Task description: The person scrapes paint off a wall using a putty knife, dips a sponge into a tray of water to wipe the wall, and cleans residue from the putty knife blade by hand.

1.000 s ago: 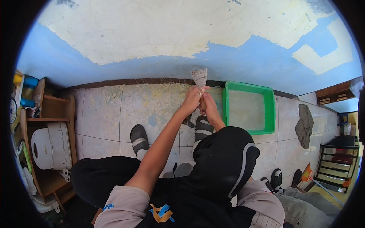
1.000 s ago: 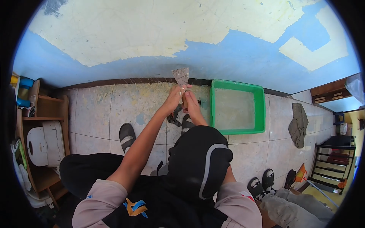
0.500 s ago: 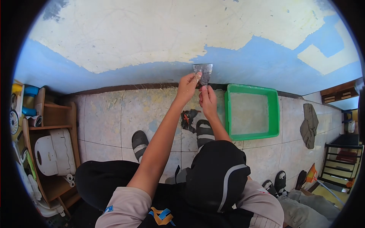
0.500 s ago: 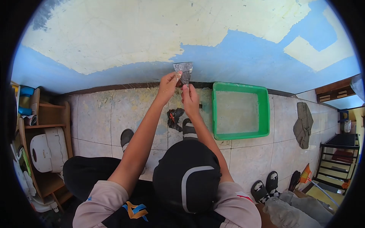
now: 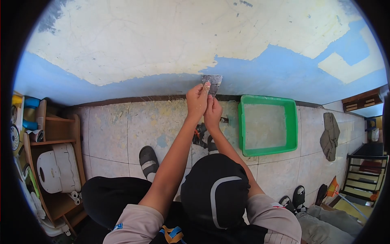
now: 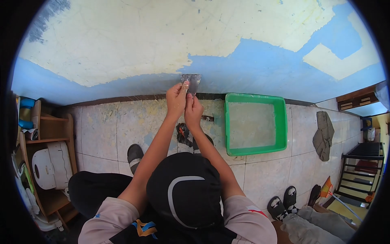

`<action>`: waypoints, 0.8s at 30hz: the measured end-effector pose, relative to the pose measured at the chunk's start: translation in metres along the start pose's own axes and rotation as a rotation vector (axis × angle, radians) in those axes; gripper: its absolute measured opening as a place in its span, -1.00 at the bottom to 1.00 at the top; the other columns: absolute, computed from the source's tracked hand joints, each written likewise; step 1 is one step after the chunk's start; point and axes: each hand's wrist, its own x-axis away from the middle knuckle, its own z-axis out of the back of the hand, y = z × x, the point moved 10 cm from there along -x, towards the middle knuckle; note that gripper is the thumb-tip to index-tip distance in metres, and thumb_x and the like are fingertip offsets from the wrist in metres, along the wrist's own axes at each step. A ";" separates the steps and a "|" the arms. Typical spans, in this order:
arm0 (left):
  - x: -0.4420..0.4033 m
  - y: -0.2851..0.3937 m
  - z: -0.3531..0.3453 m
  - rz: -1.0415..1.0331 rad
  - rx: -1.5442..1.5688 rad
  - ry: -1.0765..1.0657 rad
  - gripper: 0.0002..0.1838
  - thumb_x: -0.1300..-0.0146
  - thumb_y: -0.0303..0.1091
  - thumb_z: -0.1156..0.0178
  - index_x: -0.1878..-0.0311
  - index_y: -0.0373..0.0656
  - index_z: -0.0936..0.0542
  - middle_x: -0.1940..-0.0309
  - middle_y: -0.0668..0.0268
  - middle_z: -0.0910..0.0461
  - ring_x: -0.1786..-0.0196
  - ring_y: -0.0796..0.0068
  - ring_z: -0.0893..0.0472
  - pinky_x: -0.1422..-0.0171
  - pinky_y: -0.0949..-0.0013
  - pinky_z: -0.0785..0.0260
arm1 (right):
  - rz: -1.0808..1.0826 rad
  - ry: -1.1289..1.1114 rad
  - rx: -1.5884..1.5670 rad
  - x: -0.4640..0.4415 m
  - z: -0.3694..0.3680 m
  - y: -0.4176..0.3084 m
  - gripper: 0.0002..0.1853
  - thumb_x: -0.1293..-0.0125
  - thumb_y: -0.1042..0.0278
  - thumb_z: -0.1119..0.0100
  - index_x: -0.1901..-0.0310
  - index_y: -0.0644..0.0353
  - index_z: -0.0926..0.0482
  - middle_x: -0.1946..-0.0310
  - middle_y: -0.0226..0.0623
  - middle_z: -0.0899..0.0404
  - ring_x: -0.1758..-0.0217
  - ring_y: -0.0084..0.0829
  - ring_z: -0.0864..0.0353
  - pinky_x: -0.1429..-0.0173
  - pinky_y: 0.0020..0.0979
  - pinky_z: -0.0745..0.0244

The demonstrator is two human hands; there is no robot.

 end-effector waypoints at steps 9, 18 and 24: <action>0.007 -0.006 -0.008 0.087 0.229 0.075 -0.60 -0.44 -0.17 -0.27 0.46 -0.28 -0.57 0.59 0.52 -0.47 0.47 0.77 -0.32 0.42 0.52 -0.19 | 0.084 0.061 0.145 0.000 0.009 -0.014 -0.67 -0.55 0.19 -0.08 0.21 0.33 -0.60 0.69 -0.26 -0.46 0.62 -0.61 -0.32 0.52 -0.39 -0.25; -0.011 0.031 -0.012 0.084 0.586 0.064 -0.70 -0.51 -0.27 -0.17 0.35 -0.22 -0.63 0.47 0.52 -0.54 0.42 0.79 -0.38 0.38 0.59 -0.23 | 0.315 0.010 0.409 -0.035 -0.001 -0.089 -0.73 -0.49 0.23 -0.17 0.21 0.33 -0.61 0.70 -0.09 -0.43 0.70 -0.55 -0.45 0.56 -0.38 -0.29; 0.000 -0.003 0.000 0.058 0.251 0.076 -0.70 -0.46 -0.29 -0.24 0.42 -0.21 -0.60 0.52 0.55 -0.50 0.46 0.81 -0.33 0.43 0.58 -0.19 | 0.127 0.058 0.143 -0.008 -0.002 -0.012 -0.66 -0.53 0.17 -0.12 0.21 0.34 -0.61 0.73 -0.21 -0.34 0.63 -0.67 -0.24 0.54 -0.37 -0.19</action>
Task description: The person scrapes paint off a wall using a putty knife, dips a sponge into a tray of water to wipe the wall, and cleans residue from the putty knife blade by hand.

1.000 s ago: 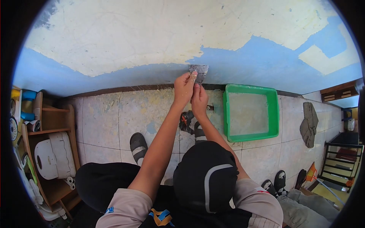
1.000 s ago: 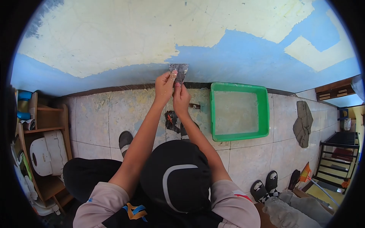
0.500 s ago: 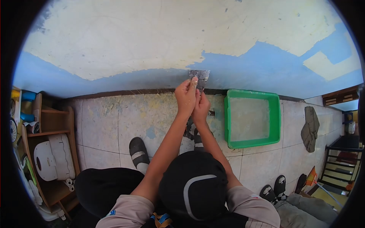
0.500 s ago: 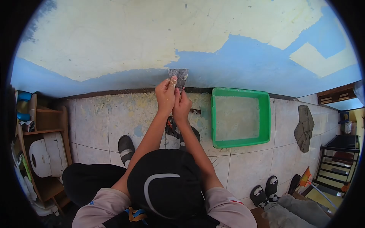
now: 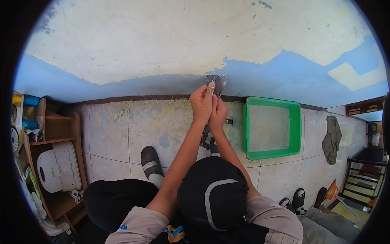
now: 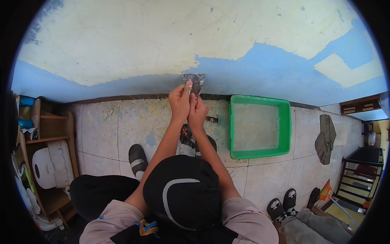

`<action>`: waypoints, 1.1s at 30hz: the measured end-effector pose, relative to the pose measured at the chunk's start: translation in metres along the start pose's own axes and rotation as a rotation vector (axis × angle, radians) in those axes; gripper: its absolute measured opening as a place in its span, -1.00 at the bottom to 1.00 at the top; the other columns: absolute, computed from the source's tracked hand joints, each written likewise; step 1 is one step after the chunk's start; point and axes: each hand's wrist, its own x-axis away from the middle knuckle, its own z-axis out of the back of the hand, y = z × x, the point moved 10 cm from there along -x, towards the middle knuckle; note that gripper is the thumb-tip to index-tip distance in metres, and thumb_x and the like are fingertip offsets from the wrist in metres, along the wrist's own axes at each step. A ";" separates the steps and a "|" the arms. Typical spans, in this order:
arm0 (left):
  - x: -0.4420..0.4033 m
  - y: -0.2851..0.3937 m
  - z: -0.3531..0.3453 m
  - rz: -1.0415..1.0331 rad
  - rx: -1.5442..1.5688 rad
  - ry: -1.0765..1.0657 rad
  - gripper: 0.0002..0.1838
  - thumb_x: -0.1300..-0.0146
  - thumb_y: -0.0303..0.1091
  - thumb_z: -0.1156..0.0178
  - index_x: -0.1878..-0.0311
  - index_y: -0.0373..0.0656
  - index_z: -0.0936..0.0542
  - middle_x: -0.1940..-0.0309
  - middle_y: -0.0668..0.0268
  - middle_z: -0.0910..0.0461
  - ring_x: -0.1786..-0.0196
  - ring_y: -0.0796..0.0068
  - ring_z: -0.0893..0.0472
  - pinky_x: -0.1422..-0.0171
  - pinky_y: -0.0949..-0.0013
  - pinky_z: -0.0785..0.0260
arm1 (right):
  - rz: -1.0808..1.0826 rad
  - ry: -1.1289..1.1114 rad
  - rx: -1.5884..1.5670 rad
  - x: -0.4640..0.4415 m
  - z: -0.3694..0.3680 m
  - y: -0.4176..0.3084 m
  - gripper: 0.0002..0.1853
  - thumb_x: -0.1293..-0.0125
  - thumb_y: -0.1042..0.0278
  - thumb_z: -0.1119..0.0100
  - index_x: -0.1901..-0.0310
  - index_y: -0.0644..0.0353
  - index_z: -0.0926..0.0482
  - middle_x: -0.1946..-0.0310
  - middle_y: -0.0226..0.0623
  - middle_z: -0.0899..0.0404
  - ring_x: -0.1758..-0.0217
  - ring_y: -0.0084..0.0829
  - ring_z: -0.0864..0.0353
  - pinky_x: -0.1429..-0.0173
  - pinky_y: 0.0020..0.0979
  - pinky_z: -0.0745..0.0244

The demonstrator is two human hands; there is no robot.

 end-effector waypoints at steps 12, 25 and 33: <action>0.000 -0.017 0.008 0.078 0.076 0.030 -0.59 -0.43 -0.22 -0.29 0.52 -0.21 -0.48 0.61 0.59 -0.34 0.48 0.80 -0.22 0.44 0.55 -0.10 | -0.094 0.021 -0.020 0.014 -0.005 0.004 -0.63 -0.56 0.15 -0.08 0.24 0.35 -0.63 0.69 -0.39 -0.37 0.55 -0.68 -0.22 0.48 -0.42 -0.17; -0.017 0.009 0.002 -0.037 -0.038 0.008 -0.59 -0.44 -0.21 -0.27 0.52 -0.23 -0.51 0.61 0.58 -0.33 0.48 0.77 -0.23 0.45 0.52 -0.07 | 0.018 0.029 0.130 -0.015 0.009 -0.041 -0.67 -0.50 0.18 -0.16 0.25 0.34 -0.63 0.67 -0.15 -0.42 0.60 -0.56 -0.24 0.48 -0.38 -0.24; 0.000 0.003 0.012 0.025 -0.120 0.057 -0.54 -0.39 -0.16 -0.32 0.55 -0.27 -0.48 0.67 0.52 -0.28 0.49 0.74 -0.20 0.47 0.44 -0.05 | -0.097 -0.048 0.024 0.007 0.001 -0.013 -0.60 -0.55 0.14 -0.09 0.27 0.38 -0.62 0.63 -0.32 -0.45 0.50 -0.63 -0.31 0.42 -0.40 -0.26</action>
